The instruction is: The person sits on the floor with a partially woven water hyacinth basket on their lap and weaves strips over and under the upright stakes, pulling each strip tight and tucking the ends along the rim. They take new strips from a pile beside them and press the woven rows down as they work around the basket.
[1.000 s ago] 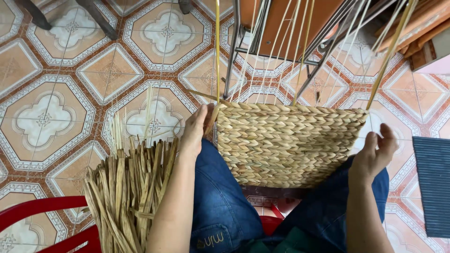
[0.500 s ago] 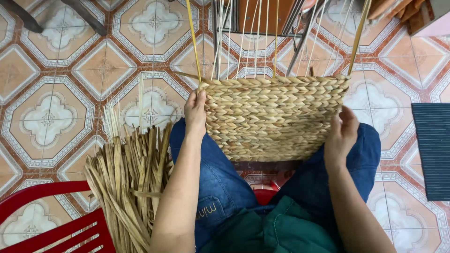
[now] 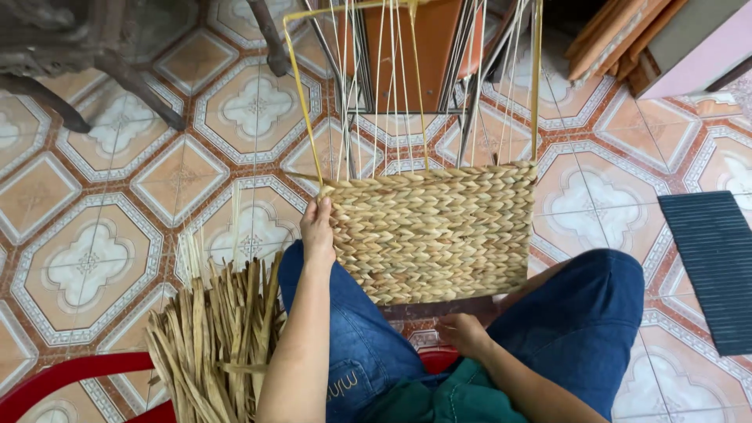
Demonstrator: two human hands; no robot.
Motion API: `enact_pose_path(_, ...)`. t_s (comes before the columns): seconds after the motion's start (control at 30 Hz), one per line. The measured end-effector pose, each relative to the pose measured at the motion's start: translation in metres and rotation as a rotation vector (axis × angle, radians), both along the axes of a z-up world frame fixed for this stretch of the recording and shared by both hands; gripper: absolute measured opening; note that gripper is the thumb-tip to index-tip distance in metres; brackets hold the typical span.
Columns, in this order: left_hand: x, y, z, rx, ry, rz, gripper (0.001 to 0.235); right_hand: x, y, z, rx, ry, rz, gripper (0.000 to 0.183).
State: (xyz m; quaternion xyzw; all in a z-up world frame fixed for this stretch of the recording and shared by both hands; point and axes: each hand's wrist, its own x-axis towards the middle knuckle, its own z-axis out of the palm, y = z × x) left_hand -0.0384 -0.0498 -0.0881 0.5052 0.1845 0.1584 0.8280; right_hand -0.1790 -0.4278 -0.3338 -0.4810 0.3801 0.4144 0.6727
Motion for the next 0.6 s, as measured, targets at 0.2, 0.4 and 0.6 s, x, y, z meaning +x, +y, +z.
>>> enact_pose_path(0.2, 0.002, -0.001, 0.000, -0.091, 0.000, -0.031, 0.029, 0.023, -0.005, 0.038, 0.191, -0.089, -0.542, 0.016)
enact_pose_path(0.4, 0.001, -0.002, -0.007, -0.092, -0.004, -0.047, 0.030, 0.017, -0.016, 0.035, 0.250, -0.134, -0.525, 0.020)
enact_pose_path(0.6, 0.006, -0.015, -0.034, -0.117, -0.055, 0.004, 0.031, 0.005, -0.028, 0.015, 0.260, -0.121, -0.584, 0.022)
